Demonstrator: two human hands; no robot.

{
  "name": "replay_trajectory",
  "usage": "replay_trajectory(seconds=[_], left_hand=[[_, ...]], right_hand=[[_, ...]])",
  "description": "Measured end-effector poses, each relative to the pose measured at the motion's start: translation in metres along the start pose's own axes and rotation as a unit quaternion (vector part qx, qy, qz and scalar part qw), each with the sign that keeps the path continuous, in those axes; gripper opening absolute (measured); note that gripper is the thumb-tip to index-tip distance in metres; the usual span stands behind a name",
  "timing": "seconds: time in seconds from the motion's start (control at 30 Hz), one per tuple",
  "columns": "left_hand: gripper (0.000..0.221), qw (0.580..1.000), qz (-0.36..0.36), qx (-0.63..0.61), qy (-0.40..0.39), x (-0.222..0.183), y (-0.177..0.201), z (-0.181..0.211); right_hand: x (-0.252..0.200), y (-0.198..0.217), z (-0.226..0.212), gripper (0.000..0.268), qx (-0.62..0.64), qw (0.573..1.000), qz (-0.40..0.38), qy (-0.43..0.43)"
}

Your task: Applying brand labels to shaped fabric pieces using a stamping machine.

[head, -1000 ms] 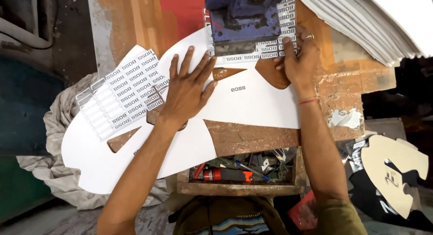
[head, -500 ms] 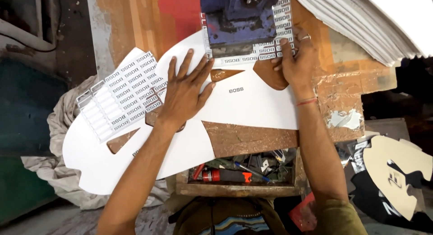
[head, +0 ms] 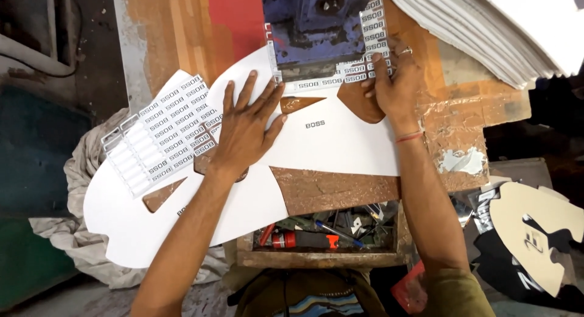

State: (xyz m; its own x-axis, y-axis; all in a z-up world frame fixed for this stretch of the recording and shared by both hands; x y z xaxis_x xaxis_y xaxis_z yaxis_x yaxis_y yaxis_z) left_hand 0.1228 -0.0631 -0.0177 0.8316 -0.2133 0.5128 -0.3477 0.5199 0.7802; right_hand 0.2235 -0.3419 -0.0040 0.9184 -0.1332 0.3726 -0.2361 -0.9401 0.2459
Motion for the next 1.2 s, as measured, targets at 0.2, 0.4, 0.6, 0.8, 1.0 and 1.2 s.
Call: replay_trajectory(seconds=[0.2, 0.4, 0.6, 0.8, 1.0, 1.2], left_hand=[[0.054, 1.0, -0.001, -0.003, 0.004, 0.001, 0.001, 0.0], [0.054, 1.0, 0.008, 0.001, -0.004, 0.001, 0.001, -0.001], [0.055, 1.0, -0.003, -0.001, -0.01, 0.002, 0.004, -0.001], [0.08, 0.996, 0.009, 0.017, 0.087, -0.031, 0.072, -0.075], [0.082, 0.91, -0.05, -0.019, 0.412, -0.141, 0.16, -0.161], [0.05, 0.93, 0.084, -0.098, 0.344, -0.153, 0.206, -0.056]], right_hand=[[0.002, -0.001, -0.002, 0.03, -0.014, 1.0, 0.006, -0.013], [0.002, -0.001, 0.001, 0.03, -0.002, 1.0, 0.005, -0.018], [-0.002, 0.002, -0.001, 0.03, 0.003, 1.0, -0.001, -0.027], [-0.038, 0.061, -0.045, 0.021, -0.171, 0.978, 0.013, 0.122], [-0.108, 0.112, -0.024, 0.022, -0.173, 0.984, 0.003, 0.04], [-0.151, 0.061, -0.143, 0.043, -0.118, 0.984, -0.099, 0.086]])
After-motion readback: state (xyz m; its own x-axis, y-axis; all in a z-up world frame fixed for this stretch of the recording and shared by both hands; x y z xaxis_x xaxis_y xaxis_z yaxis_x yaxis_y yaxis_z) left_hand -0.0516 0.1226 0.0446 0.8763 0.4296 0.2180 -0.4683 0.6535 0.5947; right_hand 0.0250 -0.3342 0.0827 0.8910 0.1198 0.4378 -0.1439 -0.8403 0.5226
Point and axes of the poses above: each hand's wrist, its own x-axis towards the middle knuckle, its own y-axis out of the back of the hand, z = x × y, the point moved 5 cm from there along x, towards the middle knuckle, and after that the axes turned 12 degrees about z, right-handed, at the moved point
